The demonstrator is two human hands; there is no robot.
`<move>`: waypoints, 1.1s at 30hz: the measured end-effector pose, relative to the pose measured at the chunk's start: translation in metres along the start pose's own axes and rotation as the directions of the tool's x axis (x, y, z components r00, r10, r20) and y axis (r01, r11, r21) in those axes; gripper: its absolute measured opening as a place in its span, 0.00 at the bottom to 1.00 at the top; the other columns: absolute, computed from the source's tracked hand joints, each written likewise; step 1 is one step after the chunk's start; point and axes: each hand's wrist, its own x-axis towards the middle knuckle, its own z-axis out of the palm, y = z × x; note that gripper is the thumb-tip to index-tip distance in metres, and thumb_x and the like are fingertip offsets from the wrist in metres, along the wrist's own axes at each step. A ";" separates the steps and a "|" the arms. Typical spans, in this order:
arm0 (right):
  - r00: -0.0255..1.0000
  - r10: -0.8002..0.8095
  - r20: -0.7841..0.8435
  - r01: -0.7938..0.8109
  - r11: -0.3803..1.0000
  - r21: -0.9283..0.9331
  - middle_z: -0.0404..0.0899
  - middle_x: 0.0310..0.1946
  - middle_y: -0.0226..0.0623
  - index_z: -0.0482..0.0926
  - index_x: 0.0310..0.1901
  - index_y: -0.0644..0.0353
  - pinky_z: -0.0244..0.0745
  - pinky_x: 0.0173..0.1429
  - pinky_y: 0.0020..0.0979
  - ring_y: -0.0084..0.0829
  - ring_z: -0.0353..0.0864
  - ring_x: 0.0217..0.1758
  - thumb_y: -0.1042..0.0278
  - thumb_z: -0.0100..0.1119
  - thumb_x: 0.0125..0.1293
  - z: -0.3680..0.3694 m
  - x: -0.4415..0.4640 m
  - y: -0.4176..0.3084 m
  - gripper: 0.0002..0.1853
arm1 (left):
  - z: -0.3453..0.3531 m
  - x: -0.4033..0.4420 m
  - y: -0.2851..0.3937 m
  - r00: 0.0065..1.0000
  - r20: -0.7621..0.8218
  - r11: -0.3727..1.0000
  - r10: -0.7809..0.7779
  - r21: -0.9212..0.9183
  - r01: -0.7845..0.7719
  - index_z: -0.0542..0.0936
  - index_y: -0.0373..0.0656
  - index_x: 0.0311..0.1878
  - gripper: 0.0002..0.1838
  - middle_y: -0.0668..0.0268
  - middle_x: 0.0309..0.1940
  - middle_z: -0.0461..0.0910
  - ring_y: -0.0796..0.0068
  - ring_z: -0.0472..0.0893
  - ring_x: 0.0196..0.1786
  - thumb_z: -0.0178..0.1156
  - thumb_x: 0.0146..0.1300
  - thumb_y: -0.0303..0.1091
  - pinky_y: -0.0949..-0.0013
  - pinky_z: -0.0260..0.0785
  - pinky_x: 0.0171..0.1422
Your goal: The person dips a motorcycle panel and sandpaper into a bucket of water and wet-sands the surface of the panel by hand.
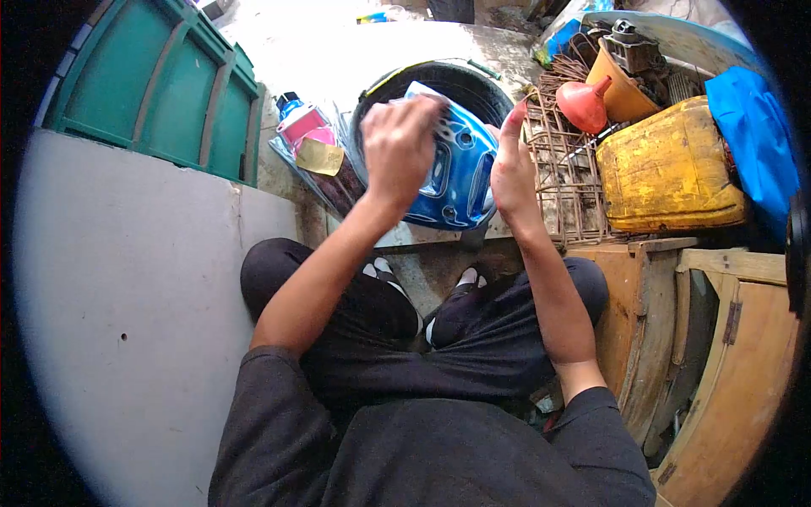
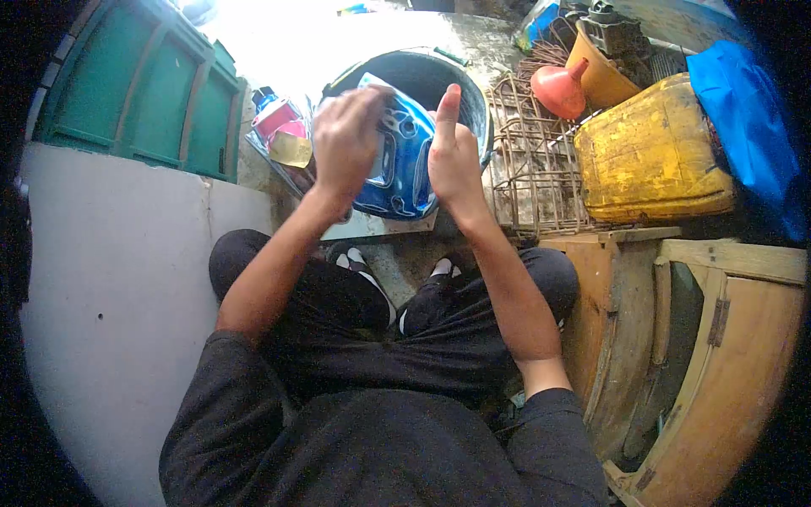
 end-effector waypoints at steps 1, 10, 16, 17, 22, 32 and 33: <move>1.000 -0.007 0.003 0.007 1.000 0.004 0.74 0.19 0.31 0.84 0.33 0.66 0.71 0.40 0.32 0.25 0.71 0.27 0.24 0.15 0.76 0.003 0.004 0.007 0.53 | 0.002 -0.005 0.007 0.995 -0.018 0.991 0.097 -0.094 -0.098 0.85 0.51 0.47 0.12 0.69 0.43 0.85 0.65 0.83 0.47 0.62 0.61 0.27 0.58 0.67 0.59; 0.990 0.142 0.018 -0.141 0.988 -0.066 0.75 0.20 0.33 0.82 0.29 0.65 0.71 0.40 0.33 0.28 0.72 0.27 0.23 0.15 0.75 -0.004 -0.002 -0.009 0.53 | 0.000 -0.002 0.005 0.991 0.000 0.984 0.133 -0.124 -0.132 0.86 0.51 0.46 0.12 0.70 0.43 0.86 0.67 0.83 0.47 0.62 0.60 0.26 0.57 0.68 0.58; 0.998 0.058 -0.012 -0.057 0.993 0.100 0.84 0.30 0.40 0.87 0.41 0.66 0.73 0.54 0.35 0.32 0.82 0.41 0.21 0.12 0.73 0.002 0.005 0.011 0.57 | 0.001 0.003 0.004 0.998 -0.024 0.998 0.055 -0.033 -0.056 0.85 0.51 0.48 0.14 0.68 0.44 0.85 0.65 0.83 0.51 0.59 0.61 0.25 0.57 0.65 0.64; 0.991 0.115 0.061 -0.119 0.991 0.067 0.85 0.33 0.40 0.87 0.42 0.66 0.73 0.56 0.36 0.33 0.82 0.44 0.21 0.12 0.73 -0.001 0.003 0.003 0.57 | 0.001 0.005 0.001 1.000 -0.016 0.999 0.025 -0.029 -0.025 0.86 0.51 0.48 0.14 0.69 0.45 0.86 0.65 0.83 0.51 0.59 0.60 0.24 0.57 0.66 0.63; 0.996 0.083 0.038 -0.086 0.991 0.100 0.86 0.36 0.40 0.87 0.44 0.67 0.73 0.56 0.35 0.32 0.82 0.44 0.19 0.12 0.72 0.006 0.009 0.016 0.58 | 0.000 -0.011 0.026 0.933 -0.034 0.907 0.359 -0.223 -0.357 0.86 0.51 0.49 0.17 0.71 0.46 0.86 0.67 0.84 0.52 0.61 0.57 0.23 0.58 0.70 0.60; 0.988 0.139 0.061 -0.150 0.960 0.238 0.85 0.36 0.38 0.85 0.47 0.70 0.73 0.54 0.29 0.26 0.81 0.44 0.16 0.11 0.69 0.003 0.007 0.013 0.61 | -0.001 -0.009 0.019 0.939 -0.047 0.932 0.340 -0.116 -0.344 0.86 0.51 0.47 0.15 0.68 0.44 0.85 0.65 0.83 0.51 0.60 0.58 0.23 0.54 0.70 0.60; 0.989 0.150 0.014 -0.149 0.960 0.237 0.85 0.36 0.37 0.85 0.47 0.69 0.73 0.54 0.29 0.26 0.81 0.44 0.16 0.11 0.69 0.006 0.007 0.017 0.60 | -0.002 -0.002 0.014 0.971 -0.045 0.972 0.233 -0.033 -0.234 0.85 0.51 0.47 0.14 0.69 0.43 0.85 0.67 0.83 0.51 0.60 0.59 0.25 0.55 0.68 0.58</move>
